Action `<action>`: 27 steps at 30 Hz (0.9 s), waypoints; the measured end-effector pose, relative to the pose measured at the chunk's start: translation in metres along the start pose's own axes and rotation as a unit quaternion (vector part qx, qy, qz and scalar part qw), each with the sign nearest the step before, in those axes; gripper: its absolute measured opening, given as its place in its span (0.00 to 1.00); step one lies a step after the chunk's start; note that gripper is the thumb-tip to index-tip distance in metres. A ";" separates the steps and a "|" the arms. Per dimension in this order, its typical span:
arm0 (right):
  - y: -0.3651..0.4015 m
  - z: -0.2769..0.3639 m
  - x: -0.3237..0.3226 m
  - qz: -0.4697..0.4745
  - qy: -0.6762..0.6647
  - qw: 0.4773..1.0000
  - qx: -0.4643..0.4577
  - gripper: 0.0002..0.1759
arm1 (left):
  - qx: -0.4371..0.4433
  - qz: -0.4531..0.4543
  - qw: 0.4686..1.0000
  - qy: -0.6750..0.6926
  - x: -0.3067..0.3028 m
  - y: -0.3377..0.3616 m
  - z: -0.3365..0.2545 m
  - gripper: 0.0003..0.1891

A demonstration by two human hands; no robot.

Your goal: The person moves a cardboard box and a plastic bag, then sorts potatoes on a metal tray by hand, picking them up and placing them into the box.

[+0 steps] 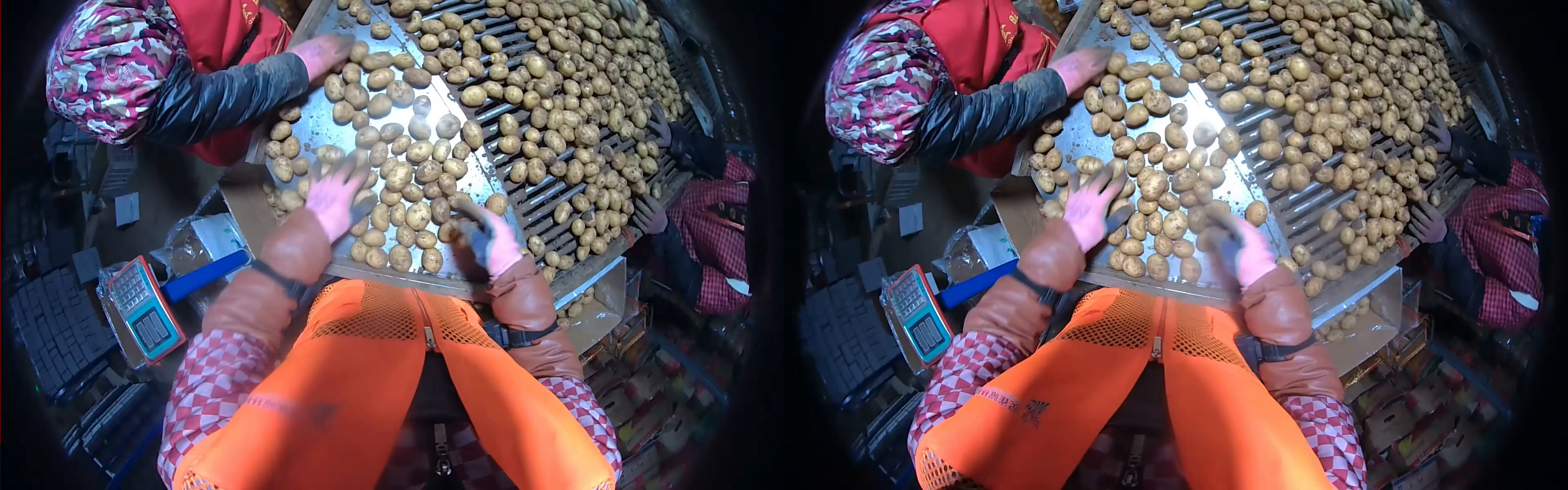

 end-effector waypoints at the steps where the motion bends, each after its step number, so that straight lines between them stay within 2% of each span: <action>1: 0.000 -0.007 -0.010 -0.039 -0.067 0.997 0.030 0.18 | 0.001 0.003 1.000 0.024 0.000 0.017 0.001 0.31; 2: -0.007 -0.045 -0.016 -0.101 -0.057 0.993 0.022 0.18 | -0.034 -0.020 0.999 0.010 -0.003 0.027 0.001 0.28; 3: -0.015 -0.042 -0.021 -0.160 -0.046 0.986 0.014 0.19 | -0.039 -0.022 0.999 0.012 -0.001 0.032 -0.001 0.28; 4: -0.012 -0.039 -0.034 -0.194 0.089 0.977 0.024 0.20 | -0.053 -0.048 0.996 0.053 0.001 0.036 -0.004 0.27; 5: -0.016 -0.028 -0.035 -0.175 0.168 0.970 0.019 0.29 | -0.065 -0.075 0.991 0.092 0.004 0.038 -0.009 0.27; 6: -0.021 -0.023 -0.022 -0.157 0.299 0.941 -0.014 0.31 | -0.029 -0.060 0.996 0.060 0.008 0.039 -0.036 0.24; 7: -0.025 -0.023 0.004 -0.135 0.425 0.894 -0.048 0.34 | 0.029 0.031 0.995 0.094 0.027 0.041 -0.050 0.21; 8: -0.032 -0.029 0.040 -0.130 0.475 0.866 -0.086 0.39 | 0.115 0.056 0.990 0.050 0.031 0.043 -0.061 0.21; 9: -0.028 0.002 0.057 -0.113 0.523 0.842 -0.071 0.40 | 0.200 0.079 0.977 0.005 0.033 0.044 -0.069 0.21; 10: -0.031 0.026 0.056 -0.015 0.510 0.858 -0.059 0.38 | 0.194 0.074 0.978 0.006 0.036 0.043 -0.064 0.21; 11: -0.035 0.042 0.054 0.081 0.489 0.867 -0.042 0.36 | 0.114 0.027 0.992 0.037 0.035 0.042 -0.048 0.21; 12: -0.044 0.047 0.049 0.132 0.401 0.905 -0.050 0.32 | 0.033 -0.019 0.997 0.069 0.031 0.044 -0.032 0.20; 13: -0.057 0.047 0.040 0.182 0.308 0.932 -0.058 0.28 | 0.001 -0.053 0.998 0.039 0.015 0.045 -0.025 0.18; 14: -0.104 -0.069 0.073 0.156 0.017 0.988 -0.005 0.23 | -0.018 -0.082 0.995 0.054 0.015 0.047 -0.005 0.17; 15: -0.093 0.022 0.033 0.155 0.206 0.966 -0.025 0.25 | -0.037 -0.111 0.991 0.068 0.014 0.050 0.007 0.16; 16: -0.094 0.064 0.011 0.068 0.223 0.971 0.044 0.24 | -0.039 -0.112 0.991 0.066 0.020 0.054 0.011 0.16; 17: -0.108 0.065 -0.003 -0.053 0.197 0.978 0.041 0.23 | -0.085 -0.149 0.983 0.073 0.017 0.056 0.015 0.16; 18: -0.142 0.037 -0.011 -0.198 0.303 0.927 -0.094 0.29 | -0.130 -0.185 0.971 0.080 0.015 0.058 0.018 0.16; 19: -0.150 0.043 -0.015 -0.223 0.345 0.907 -0.089 0.38 | -0.129 -0.185 0.971 0.078 0.019 0.058 0.017 0.16; 21: -0.148 0.032 0.041 -0.137 0.530 0.833 -0.074 0.44 | -0.114 -0.218 0.967 0.064 0.025 0.060 0.010 0.17; 23: -0.105 0.027 0.085 -0.129 0.477 0.864 -0.096 0.41 | -0.090 -0.211 0.973 0.029 0.019 0.059 0.001 0.18; 25: -0.049 0.059 0.097 -0.012 0.613 0.759 -0.220 0.34 | -0.101 -0.187 0.975 0.061 0.018 0.063 0.008 0.19; 26: -0.052 0.075 0.086 -0.010 0.614 0.757 -0.224 0.34 | -0.096 -0.182 0.975 0.082 0.015 0.063 0.012 0.19; 27: -0.060 0.083 0.077 0.107 0.514 0.833 -0.173 0.28 | -0.100 -0.185 0.974 0.083 0.017 0.061 0.015 0.19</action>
Point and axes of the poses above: each hand's wrist, its own y-axis away from the middle knuckle, its own x-axis out of the palm, z = x × y, the point moved 4 cm from there along -y, towards the middle knuckle, and after that the axes turned 14 degrees about y, right-handed, at the moved point
